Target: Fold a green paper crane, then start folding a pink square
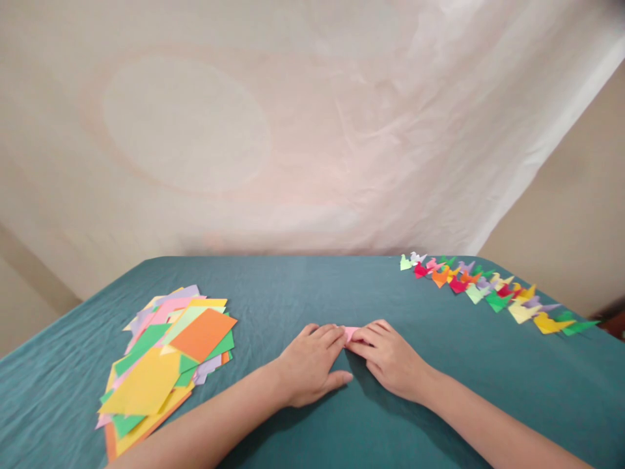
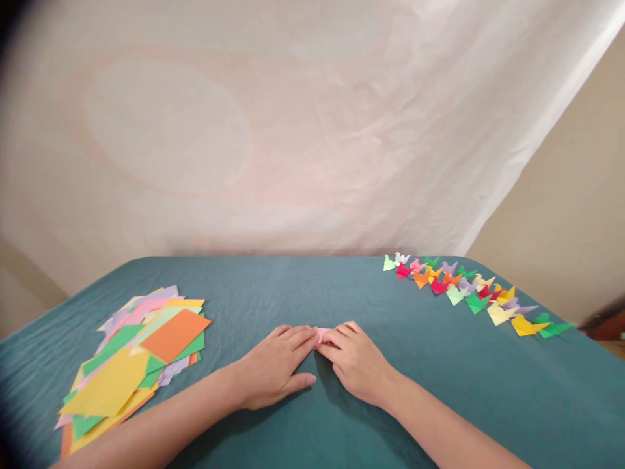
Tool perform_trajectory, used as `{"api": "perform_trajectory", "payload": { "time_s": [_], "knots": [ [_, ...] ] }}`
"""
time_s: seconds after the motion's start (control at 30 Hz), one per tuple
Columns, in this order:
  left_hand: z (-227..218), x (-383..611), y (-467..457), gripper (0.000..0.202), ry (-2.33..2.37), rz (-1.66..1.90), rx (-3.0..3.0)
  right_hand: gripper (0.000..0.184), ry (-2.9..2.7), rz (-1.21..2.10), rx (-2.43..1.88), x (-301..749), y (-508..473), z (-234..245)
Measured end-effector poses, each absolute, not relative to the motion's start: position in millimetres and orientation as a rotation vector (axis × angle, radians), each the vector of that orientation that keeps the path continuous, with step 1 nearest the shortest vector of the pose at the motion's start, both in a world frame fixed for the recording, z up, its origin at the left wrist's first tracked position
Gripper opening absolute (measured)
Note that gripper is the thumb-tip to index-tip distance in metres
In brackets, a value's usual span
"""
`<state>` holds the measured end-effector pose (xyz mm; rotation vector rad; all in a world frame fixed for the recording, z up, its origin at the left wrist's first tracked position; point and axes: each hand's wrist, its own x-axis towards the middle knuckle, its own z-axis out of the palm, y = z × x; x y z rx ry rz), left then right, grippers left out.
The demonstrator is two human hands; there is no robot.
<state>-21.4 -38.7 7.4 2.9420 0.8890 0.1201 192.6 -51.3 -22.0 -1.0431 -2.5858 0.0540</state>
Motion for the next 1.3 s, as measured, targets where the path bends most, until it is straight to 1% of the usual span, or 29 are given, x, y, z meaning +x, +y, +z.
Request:
{"api": "perform_trajectory", "payload": {
  "time_s": [0.2,0.33,0.63,0.8,0.93,1.03,1.17,1.3],
  "knots": [
    [6.3,-21.0,-39.7,0.061,0.907,0.105,2.965,0.029,-2.699,-0.144,-0.983,192.6,-52.1,-21.6],
    [5.8,-19.9,-40.2,0.062,0.917,0.104,2.978,0.027,-2.755,-0.226,-0.998,190.4,-54.5,-18.2],
    [4.7,-20.6,-38.5,0.065,0.917,0.119,2.987,0.021,-2.823,-0.281,-1.223,189.7,-63.6,-0.6],
    [3.5,-21.2,-38.3,0.066,0.918,0.126,2.988,0.018,-2.823,-0.370,-1.341,191.8,-67.7,4.6],
    [1.0,-21.9,-37.8,0.065,0.911,0.147,2.988,0.022,-2.771,-0.278,-1.354,200.4,-66.2,2.1],
    [0.1,-22.1,-37.3,0.065,0.902,0.163,2.985,0.023,-2.628,-0.186,-1.309,205.7,-62.4,-5.2],
    [2.7,-21.5,-37.5,0.064,0.882,0.155,2.980,0.020,-2.501,-0.138,-1.228,201.6,-60.5,-17.9],
    [6.6,-20.7,-39.1,0.061,0.875,0.159,2.979,0.024,-2.527,-0.146,-1.156,194.2,-62.2,-26.4]
  ]
}}
